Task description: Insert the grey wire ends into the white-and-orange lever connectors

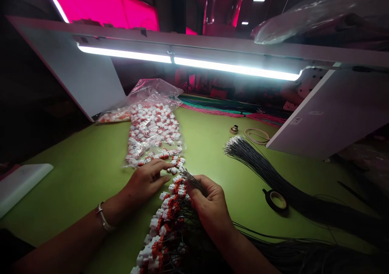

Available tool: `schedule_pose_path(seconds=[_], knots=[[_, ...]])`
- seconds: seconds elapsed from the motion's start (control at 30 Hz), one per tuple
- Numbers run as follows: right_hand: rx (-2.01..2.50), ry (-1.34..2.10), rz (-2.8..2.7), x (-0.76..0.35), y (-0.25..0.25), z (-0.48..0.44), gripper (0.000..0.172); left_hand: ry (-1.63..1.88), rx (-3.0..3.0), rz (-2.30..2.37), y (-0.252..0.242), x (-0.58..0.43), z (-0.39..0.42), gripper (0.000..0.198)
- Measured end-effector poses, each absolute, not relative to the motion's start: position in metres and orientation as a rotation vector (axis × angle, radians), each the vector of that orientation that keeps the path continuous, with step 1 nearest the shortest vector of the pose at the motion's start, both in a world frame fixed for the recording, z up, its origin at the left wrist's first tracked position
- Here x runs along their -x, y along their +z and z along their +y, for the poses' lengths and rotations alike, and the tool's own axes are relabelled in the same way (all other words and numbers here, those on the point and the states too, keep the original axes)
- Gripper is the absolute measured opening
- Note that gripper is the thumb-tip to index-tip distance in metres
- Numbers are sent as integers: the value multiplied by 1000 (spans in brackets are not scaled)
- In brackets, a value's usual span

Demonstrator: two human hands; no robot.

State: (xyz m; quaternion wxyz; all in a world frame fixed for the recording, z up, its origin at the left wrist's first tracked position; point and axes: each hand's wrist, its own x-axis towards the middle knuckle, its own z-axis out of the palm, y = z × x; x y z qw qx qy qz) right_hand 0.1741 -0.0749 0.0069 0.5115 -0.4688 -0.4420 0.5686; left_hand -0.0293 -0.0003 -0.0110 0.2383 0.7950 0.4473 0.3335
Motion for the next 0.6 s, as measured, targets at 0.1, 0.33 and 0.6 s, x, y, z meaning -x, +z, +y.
schedule_pose_path(seconds=[0.1, 0.33, 0.6], knots=[[1112, 1412, -1068, -173, 8, -75, 26, 850, -2336, 1240, -18, 21, 7, 22], [1090, 1363, -1111, -176, 5, -73, 27, 1057, -2144, 1212, -15, 19, -2, 9], [1065, 1413, -943, -172, 9, -72, 26, 904, -802, 915, 8, 19, -26, 37]])
